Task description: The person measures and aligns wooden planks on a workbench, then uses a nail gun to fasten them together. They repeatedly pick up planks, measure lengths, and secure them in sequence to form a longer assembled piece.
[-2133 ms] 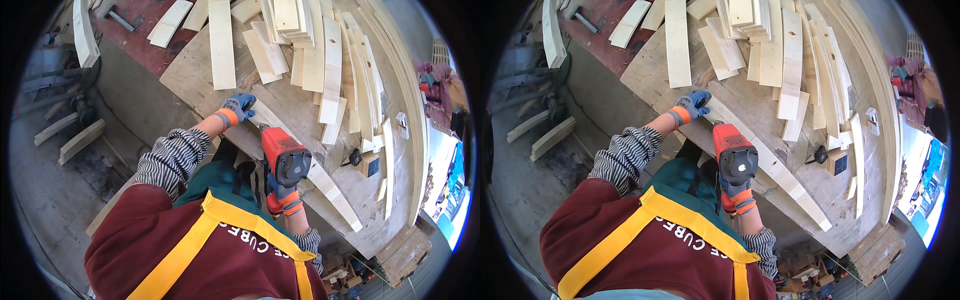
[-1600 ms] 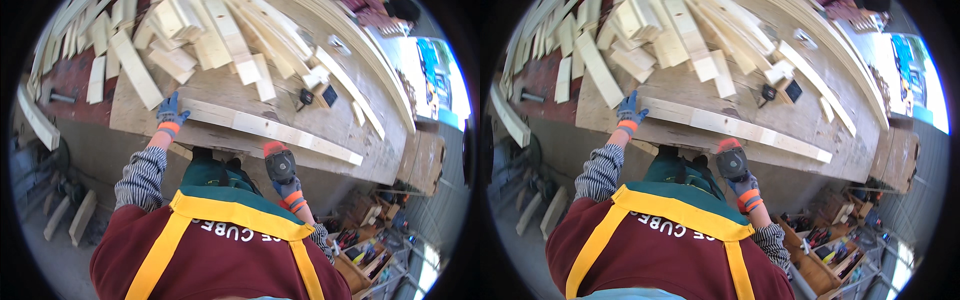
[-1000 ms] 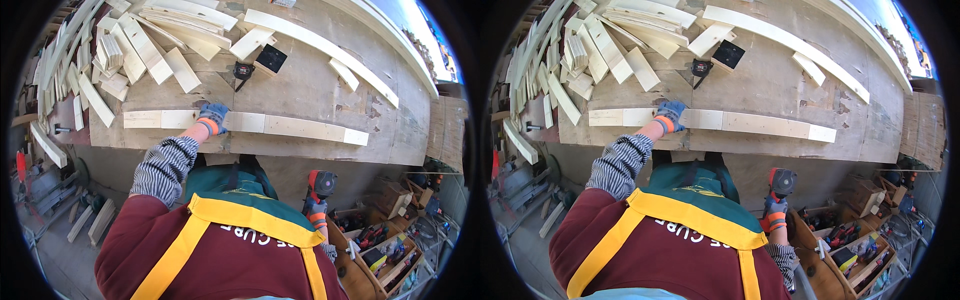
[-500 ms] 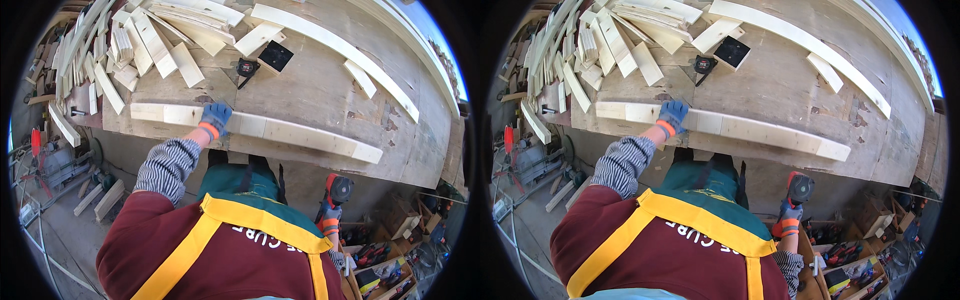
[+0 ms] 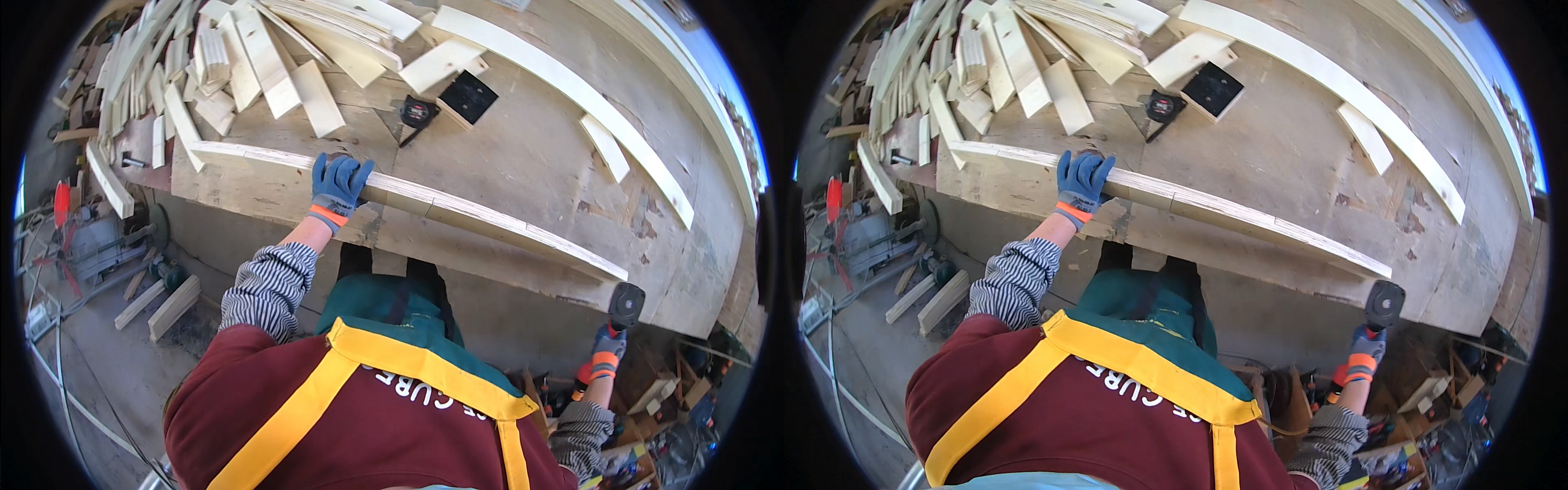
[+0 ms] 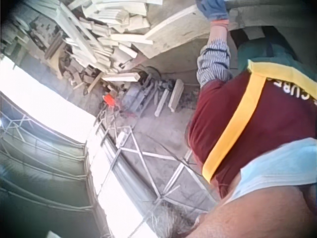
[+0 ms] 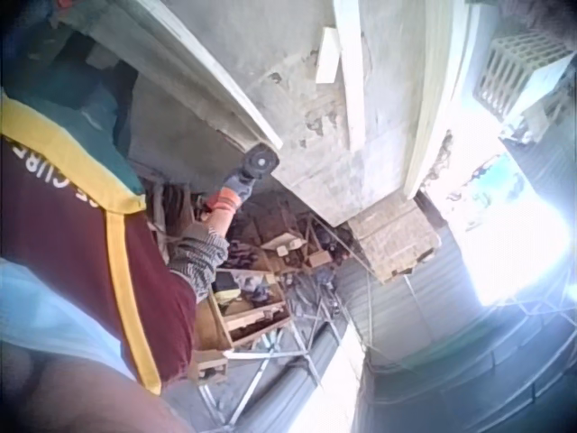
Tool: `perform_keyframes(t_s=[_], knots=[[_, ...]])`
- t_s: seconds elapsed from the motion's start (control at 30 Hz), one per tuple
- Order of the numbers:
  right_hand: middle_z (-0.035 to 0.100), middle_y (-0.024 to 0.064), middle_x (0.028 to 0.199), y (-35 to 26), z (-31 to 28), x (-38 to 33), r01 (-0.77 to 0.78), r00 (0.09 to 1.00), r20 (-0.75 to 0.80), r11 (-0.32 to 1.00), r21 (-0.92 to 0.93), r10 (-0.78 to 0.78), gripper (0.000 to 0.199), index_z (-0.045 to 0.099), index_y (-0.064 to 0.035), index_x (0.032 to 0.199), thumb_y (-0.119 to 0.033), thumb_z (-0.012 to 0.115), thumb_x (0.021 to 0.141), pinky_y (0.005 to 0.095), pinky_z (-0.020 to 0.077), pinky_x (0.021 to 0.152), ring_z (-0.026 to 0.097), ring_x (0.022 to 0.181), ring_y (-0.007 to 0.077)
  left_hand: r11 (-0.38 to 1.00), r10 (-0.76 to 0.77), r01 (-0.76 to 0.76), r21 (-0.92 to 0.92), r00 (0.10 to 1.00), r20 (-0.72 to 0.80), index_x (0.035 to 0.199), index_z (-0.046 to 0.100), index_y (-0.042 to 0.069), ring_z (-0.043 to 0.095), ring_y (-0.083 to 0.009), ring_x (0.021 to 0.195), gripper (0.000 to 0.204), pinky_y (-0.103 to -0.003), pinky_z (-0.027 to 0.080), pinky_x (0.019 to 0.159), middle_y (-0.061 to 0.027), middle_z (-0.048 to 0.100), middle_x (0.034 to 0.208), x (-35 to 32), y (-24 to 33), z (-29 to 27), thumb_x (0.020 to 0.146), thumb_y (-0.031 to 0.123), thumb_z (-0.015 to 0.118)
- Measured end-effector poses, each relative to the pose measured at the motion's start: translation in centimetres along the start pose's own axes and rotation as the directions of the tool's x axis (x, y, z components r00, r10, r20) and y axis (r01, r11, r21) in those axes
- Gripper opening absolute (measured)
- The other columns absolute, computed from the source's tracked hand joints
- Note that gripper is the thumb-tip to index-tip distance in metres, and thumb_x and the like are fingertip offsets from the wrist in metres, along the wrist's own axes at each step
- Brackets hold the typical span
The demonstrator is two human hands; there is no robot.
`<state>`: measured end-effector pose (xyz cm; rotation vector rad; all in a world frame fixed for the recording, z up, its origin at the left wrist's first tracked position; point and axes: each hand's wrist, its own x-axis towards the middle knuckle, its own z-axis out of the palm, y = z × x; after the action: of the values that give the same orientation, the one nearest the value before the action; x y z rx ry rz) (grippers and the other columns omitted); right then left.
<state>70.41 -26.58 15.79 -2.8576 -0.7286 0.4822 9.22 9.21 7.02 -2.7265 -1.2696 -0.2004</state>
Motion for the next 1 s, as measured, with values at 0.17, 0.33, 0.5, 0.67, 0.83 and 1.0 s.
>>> perform_keyframes(t_s=[0.17,0.33,0.5,0.67,0.83,1.0], knots=[[0.066,0.0239,0.11,-3.1,0.7,9.6,-0.058,0.998,-0.025,0.969,-0.241,0.054,0.055,0.052,-0.0129,0.133,-0.028,0.061,0.081,0.0471,0.0493,0.085,0.063,0.101,0.0417,0.999,-0.017,0.005,0.034,0.933,0.359,0.13,0.053,0.03,0.046,-0.0259,0.116,0.077,-0.051,0.03,0.104,-0.0022,0.05,0.117,-0.2,-1.9,1.2,0.061,0.053,0.079],[0.057,0.0199,0.131,-4.6,5.1,15.7,-0.039,0.999,-0.03,0.966,-0.255,0.033,0.069,0.038,-0.0171,0.146,-0.024,0.062,0.082,0.0434,0.045,0.098,0.058,0.116,0.0379,0.995,-0.081,0.099,0.007,0.767,0.636,0.118,0.059,0.03,0.049,-0.0268,0.114,0.058,-0.046,0.038,0.099,-0.0029,0.055,0.117,0.5,-1.2,0.3,0.067,0.051,0.075],[0.045,0.0178,0.145,-9.7,6.4,15.9,0.218,0.973,-0.028,0.95,-0.225,-0.23,0.073,0.033,-0.0066,0.147,-0.013,0.067,0.082,0.0373,0.0334,0.111,0.043,0.133,0.0303,0.996,-0.077,0.088,0.018,0.73,0.679,0.11,0.06,0.025,0.053,-0.0267,0.11,0.051,-0.045,0.043,0.092,-0.0036,0.058,0.117,0.2,-1.0,-1.2,0.069,0.051,0.073],[0.045,0.0148,0.145,4.2,10.7,25.1,0.587,0.802,-0.193,0.806,0.075,-0.566,0.071,0.034,-0.0052,0.147,-0.021,0.068,0.087,0.0346,0.0315,0.111,0.042,0.133,0.0271,0.999,-0.002,0.029,-0.035,0.795,0.606,0.105,0.06,0.022,0.055,-0.0265,0.108,0.047,-0.043,0.044,0.089,-0.0048,0.06,0.113,0.8,-1.6,0.4,0.07,0.053,0.07],[0.052,0.0143,0.136,5.3,12.3,25.5,0.528,0.835,-0.163,0.849,-0.034,-0.526,0.06,0.042,-0.0041,0.14,-0.026,0.064,0.088,0.0349,0.0363,0.106,0.048,0.124,0.0273,1.0,-0.027,0.017,0.023,0.828,0.56,0.099,0.063,0.022,0.06,-0.0269,0.103,0.044,-0.043,0.048,0.083,-0.0044,0.063,0.108,1.2,-2.1,0.8,0.069,0.054,0.071],[0.058,0.0139,0.127,7.9,8.1,27.1,0.492,0.855,-0.072,0.847,-0.202,-0.514,0.052,0.05,-0.0029,0.133,-0.03,0.06,0.09,0.0352,0.0411,0.101,0.055,0.114,0.0276,0.992,-0.115,0.053,0.112,0.731,0.672,0.102,0.063,0.026,0.059,-0.0264,0.105,0.044,-0.043,0.049,0.084,-0.003,0.061,0.115,0.5,-0.8,-0.3,0.07,0.055,0.07]])
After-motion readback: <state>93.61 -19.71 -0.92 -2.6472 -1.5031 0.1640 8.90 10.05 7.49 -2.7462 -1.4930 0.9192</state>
